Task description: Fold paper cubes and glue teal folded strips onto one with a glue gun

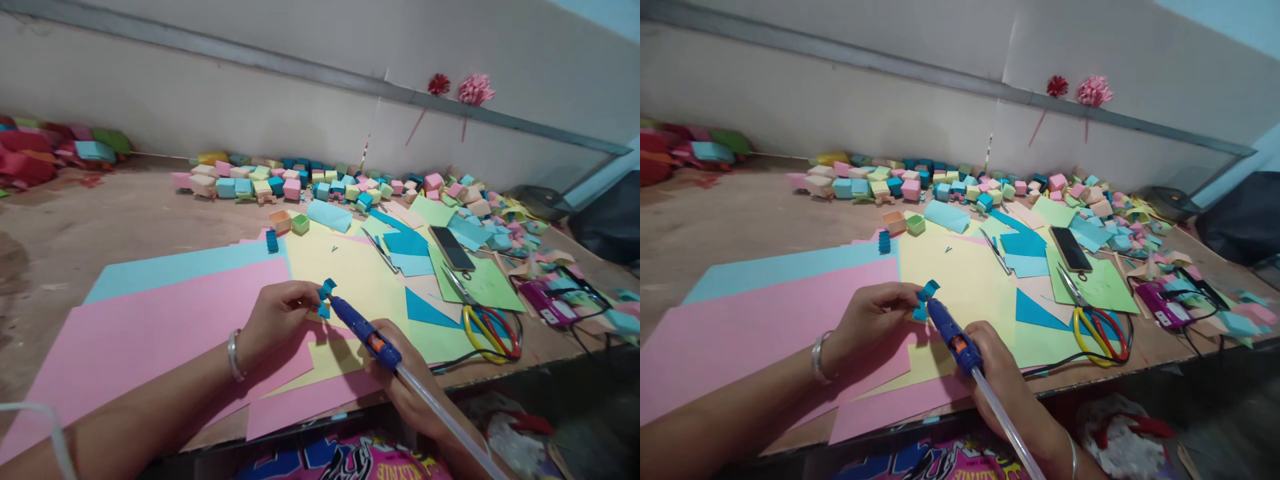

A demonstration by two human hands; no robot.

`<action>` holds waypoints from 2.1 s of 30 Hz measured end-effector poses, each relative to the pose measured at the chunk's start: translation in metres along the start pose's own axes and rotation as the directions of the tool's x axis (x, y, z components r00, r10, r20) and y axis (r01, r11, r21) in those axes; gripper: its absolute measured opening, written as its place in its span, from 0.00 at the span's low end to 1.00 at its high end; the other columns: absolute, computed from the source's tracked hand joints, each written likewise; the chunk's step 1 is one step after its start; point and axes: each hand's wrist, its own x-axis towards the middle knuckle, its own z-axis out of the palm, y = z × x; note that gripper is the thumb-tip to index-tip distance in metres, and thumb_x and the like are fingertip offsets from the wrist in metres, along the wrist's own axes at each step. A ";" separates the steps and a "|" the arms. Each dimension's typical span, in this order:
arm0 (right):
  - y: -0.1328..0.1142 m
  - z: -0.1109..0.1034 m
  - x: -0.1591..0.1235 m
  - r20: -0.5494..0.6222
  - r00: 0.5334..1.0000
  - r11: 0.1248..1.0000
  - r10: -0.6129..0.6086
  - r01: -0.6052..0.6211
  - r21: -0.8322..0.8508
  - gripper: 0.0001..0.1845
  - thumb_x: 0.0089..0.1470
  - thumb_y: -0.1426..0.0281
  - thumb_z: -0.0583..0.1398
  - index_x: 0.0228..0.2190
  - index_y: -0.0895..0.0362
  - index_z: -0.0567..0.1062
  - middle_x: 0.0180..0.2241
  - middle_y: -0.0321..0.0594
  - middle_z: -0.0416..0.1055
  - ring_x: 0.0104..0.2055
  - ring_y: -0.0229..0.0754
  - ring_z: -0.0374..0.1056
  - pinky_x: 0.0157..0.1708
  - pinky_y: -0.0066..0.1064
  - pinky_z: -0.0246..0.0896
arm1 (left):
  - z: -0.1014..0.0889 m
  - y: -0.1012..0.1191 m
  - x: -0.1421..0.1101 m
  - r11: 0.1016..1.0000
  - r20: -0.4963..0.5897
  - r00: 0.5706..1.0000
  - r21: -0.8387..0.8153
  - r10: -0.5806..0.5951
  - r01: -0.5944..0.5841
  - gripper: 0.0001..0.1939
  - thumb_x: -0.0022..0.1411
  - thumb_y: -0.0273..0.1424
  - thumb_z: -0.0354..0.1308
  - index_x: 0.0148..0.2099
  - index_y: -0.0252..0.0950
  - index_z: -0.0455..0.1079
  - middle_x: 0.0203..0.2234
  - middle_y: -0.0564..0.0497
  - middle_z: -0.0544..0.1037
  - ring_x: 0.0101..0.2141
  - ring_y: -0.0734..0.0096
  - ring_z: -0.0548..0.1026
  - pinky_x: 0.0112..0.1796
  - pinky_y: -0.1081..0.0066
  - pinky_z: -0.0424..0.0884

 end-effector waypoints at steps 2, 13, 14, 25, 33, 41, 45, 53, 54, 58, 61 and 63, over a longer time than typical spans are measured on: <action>0.000 0.001 0.000 -0.006 1.000 1.000 0.004 -0.004 0.000 0.09 0.52 0.74 0.56 0.38 0.55 0.67 0.37 0.39 0.64 0.35 0.39 0.63 0.33 0.28 0.58 | 0.000 0.000 -0.001 0.998 0.016 0.999 0.043 0.039 -0.040 0.05 0.52 0.23 0.56 0.27 0.35 0.72 0.32 0.47 0.81 0.29 0.71 0.77 0.28 0.71 0.76; 0.015 0.009 -0.001 0.000 0.998 0.998 -0.060 0.060 0.017 0.07 0.56 0.75 0.54 0.37 0.53 0.67 0.36 0.37 0.63 0.34 0.39 0.61 0.35 0.28 0.58 | 0.000 0.010 0.000 0.965 0.025 0.986 0.206 0.163 -0.164 0.07 0.51 0.21 0.56 0.25 0.36 0.71 0.30 0.49 0.82 0.29 0.71 0.76 0.30 0.71 0.72; 0.016 0.009 -0.002 0.000 0.998 0.998 -0.057 0.057 0.015 0.06 0.56 0.75 0.54 0.37 0.53 0.67 0.36 0.37 0.63 0.34 0.39 0.61 0.35 0.29 0.59 | 0.000 0.009 0.000 0.963 0.028 0.985 0.209 0.170 -0.172 0.07 0.52 0.21 0.56 0.25 0.36 0.71 0.30 0.49 0.82 0.29 0.71 0.77 0.30 0.71 0.72; 0.023 0.007 -0.004 0.003 0.997 0.996 -0.081 0.081 -0.046 0.04 0.58 0.73 0.54 0.36 0.54 0.66 0.39 0.38 0.65 0.38 0.40 0.63 0.38 0.30 0.59 | 0.000 0.006 0.000 0.971 -0.004 0.987 0.182 0.158 -0.154 0.06 0.52 0.22 0.58 0.26 0.36 0.72 0.32 0.48 0.83 0.31 0.70 0.79 0.32 0.71 0.74; 0.026 0.004 -0.005 0.007 0.995 0.991 -0.101 0.101 -0.091 0.03 0.59 0.72 0.54 0.36 0.54 0.67 0.38 0.39 0.66 0.37 0.41 0.63 0.37 0.31 0.61 | 0.000 0.004 -0.001 0.980 0.002 0.993 0.159 0.118 -0.117 0.07 0.51 0.21 0.56 0.26 0.36 0.72 0.33 0.48 0.83 0.31 0.70 0.79 0.32 0.70 0.75; 0.022 0.005 -0.001 0.017 0.994 0.991 -0.105 0.106 -0.077 0.05 0.58 0.73 0.53 0.37 0.54 0.67 0.40 0.39 0.66 0.40 0.42 0.64 0.39 0.31 0.61 | 0.000 0.006 0.000 0.982 0.045 0.993 0.149 0.111 -0.116 0.06 0.51 0.22 0.57 0.25 0.35 0.72 0.31 0.48 0.83 0.29 0.70 0.78 0.31 0.71 0.73; 0.024 0.006 -0.002 0.008 0.995 0.993 -0.104 0.104 -0.060 0.06 0.56 0.75 0.54 0.37 0.54 0.67 0.39 0.38 0.66 0.38 0.41 0.64 0.38 0.31 0.61 | 0.000 0.007 0.001 0.981 0.038 0.993 0.154 0.114 -0.119 0.06 0.51 0.22 0.57 0.25 0.35 0.72 0.32 0.47 0.83 0.30 0.71 0.78 0.31 0.71 0.73; 0.025 0.003 -0.005 0.016 0.995 0.993 -0.101 0.102 -0.052 0.05 0.58 0.74 0.54 0.37 0.53 0.66 0.38 0.37 0.64 0.37 0.39 0.62 0.38 0.29 0.58 | -0.001 0.008 0.002 0.999 -0.003 0.999 0.025 0.034 -0.034 0.05 0.51 0.23 0.58 0.26 0.35 0.73 0.32 0.46 0.83 0.31 0.67 0.80 0.33 0.68 0.78; 0.026 0.002 -0.006 0.012 0.995 0.994 -0.099 0.099 -0.053 0.05 0.58 0.74 0.54 0.37 0.53 0.66 0.38 0.37 0.64 0.37 0.39 0.62 0.37 0.29 0.58 | -0.001 0.009 0.002 1.000 -0.009 1.000 0.000 0.004 -0.004 0.04 0.51 0.24 0.58 0.26 0.34 0.73 0.32 0.46 0.82 0.30 0.67 0.79 0.32 0.68 0.78; 0.027 0.002 -0.008 0.011 0.995 0.994 -0.096 0.096 -0.048 0.05 0.59 0.73 0.55 0.39 0.53 0.66 0.38 0.37 0.63 0.37 0.39 0.62 0.37 0.29 0.58 | 0.000 0.014 0.003 0.996 -0.007 0.997 -0.058 -0.072 0.071 0.03 0.50 0.24 0.60 0.26 0.34 0.73 0.32 0.45 0.82 0.30 0.67 0.79 0.32 0.68 0.79; 0.026 0.002 -0.008 0.024 0.994 0.993 -0.107 0.108 -0.042 0.05 0.59 0.73 0.55 0.38 0.53 0.66 0.38 0.37 0.64 0.38 0.39 0.62 0.38 0.29 0.58 | 0.001 0.013 0.003 0.993 0.008 0.997 -0.089 -0.076 0.077 0.03 0.50 0.24 0.60 0.26 0.34 0.73 0.31 0.46 0.82 0.30 0.67 0.79 0.33 0.68 0.78; 0.024 0.003 -0.007 0.022 0.994 0.993 -0.108 0.108 -0.039 0.05 0.58 0.74 0.55 0.38 0.53 0.66 0.38 0.36 0.64 0.38 0.39 0.62 0.38 0.29 0.58 | 0.001 0.011 0.002 0.991 0.009 0.997 -0.104 -0.079 0.079 0.03 0.51 0.23 0.60 0.26 0.34 0.73 0.31 0.46 0.82 0.31 0.67 0.79 0.34 0.68 0.78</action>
